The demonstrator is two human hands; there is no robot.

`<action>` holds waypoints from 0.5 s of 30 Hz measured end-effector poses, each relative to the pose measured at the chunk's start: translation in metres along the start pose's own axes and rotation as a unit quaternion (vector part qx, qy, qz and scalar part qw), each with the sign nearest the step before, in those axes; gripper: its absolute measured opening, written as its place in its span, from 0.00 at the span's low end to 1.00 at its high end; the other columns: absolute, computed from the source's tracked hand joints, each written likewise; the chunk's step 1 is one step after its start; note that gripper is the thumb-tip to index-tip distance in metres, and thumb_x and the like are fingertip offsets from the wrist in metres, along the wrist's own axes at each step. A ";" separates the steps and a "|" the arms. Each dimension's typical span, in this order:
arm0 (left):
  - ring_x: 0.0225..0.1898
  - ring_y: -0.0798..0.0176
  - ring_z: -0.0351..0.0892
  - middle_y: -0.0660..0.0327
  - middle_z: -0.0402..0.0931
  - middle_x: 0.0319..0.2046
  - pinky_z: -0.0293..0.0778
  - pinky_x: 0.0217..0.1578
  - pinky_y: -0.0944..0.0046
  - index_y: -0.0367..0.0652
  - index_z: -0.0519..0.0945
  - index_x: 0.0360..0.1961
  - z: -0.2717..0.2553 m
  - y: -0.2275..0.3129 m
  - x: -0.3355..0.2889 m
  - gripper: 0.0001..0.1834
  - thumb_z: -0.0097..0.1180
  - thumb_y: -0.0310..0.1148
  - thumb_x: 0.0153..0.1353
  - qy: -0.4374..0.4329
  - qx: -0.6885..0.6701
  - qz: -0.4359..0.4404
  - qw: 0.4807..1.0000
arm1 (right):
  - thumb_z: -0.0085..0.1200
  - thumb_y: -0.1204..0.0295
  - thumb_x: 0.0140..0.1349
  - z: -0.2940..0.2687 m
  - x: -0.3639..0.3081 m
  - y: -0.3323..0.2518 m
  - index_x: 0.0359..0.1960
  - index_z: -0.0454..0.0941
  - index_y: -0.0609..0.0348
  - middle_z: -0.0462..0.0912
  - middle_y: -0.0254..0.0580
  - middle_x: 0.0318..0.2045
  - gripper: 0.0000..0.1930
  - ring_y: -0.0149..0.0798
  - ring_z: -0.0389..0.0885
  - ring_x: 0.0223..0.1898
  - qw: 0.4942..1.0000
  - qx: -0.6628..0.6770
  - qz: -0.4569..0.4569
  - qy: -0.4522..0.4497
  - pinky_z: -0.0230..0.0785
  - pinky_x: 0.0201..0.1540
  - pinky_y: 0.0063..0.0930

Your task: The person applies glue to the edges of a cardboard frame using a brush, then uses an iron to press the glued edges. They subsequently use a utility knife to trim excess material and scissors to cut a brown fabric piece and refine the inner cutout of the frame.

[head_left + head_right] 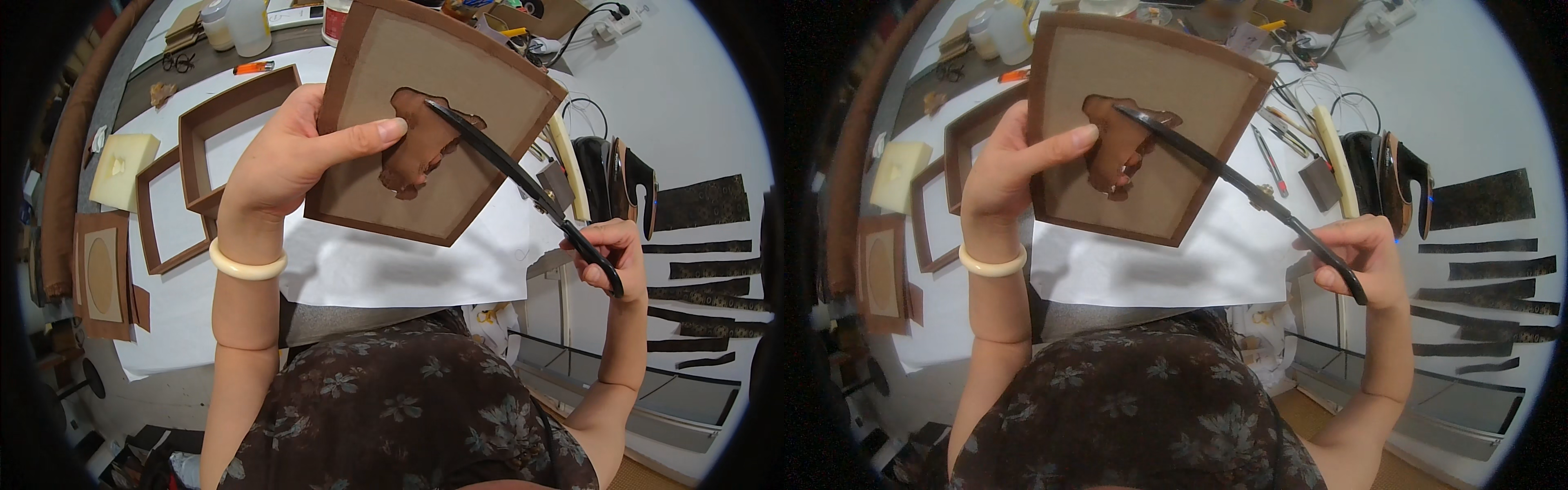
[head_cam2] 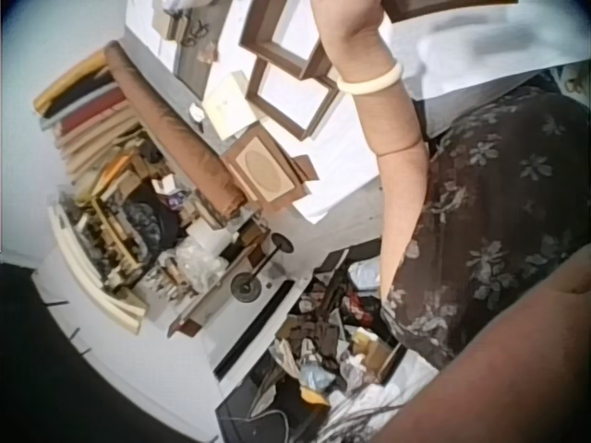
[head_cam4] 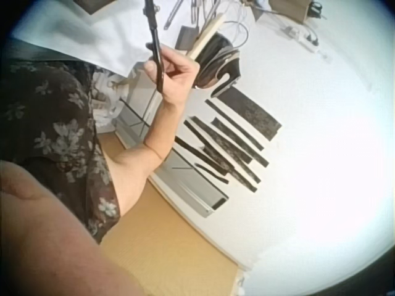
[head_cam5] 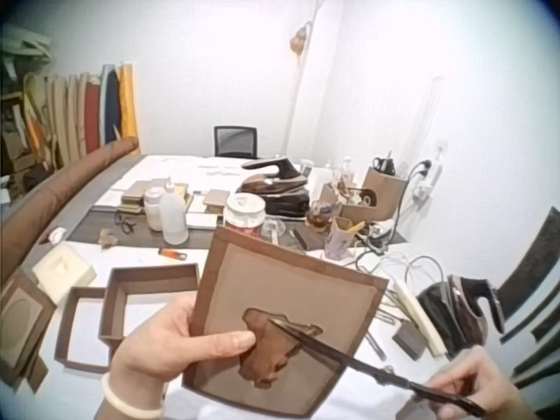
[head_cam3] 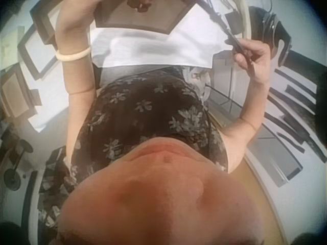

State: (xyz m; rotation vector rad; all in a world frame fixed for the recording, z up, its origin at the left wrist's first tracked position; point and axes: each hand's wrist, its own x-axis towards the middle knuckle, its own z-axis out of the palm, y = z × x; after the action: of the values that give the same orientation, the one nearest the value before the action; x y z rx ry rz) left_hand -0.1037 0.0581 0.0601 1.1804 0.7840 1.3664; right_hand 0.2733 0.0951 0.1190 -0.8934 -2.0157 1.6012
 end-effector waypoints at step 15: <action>0.39 0.71 0.82 0.59 0.84 0.40 0.78 0.43 0.68 0.33 0.80 0.48 -0.001 0.007 -0.004 0.19 0.68 0.33 0.58 -0.010 -0.015 -0.039 0.999 | 0.73 0.69 0.51 -0.005 -0.001 -0.003 0.42 0.84 0.72 0.78 0.34 0.17 0.21 0.22 0.71 0.15 0.998 -0.058 -0.001 -0.005 0.57 0.17 0.15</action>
State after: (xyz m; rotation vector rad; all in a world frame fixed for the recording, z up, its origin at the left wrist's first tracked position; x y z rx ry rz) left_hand -0.1069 0.0535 0.0660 1.1270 0.7855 1.2956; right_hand 0.2761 0.0976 0.1235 -0.9267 -2.1347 1.5029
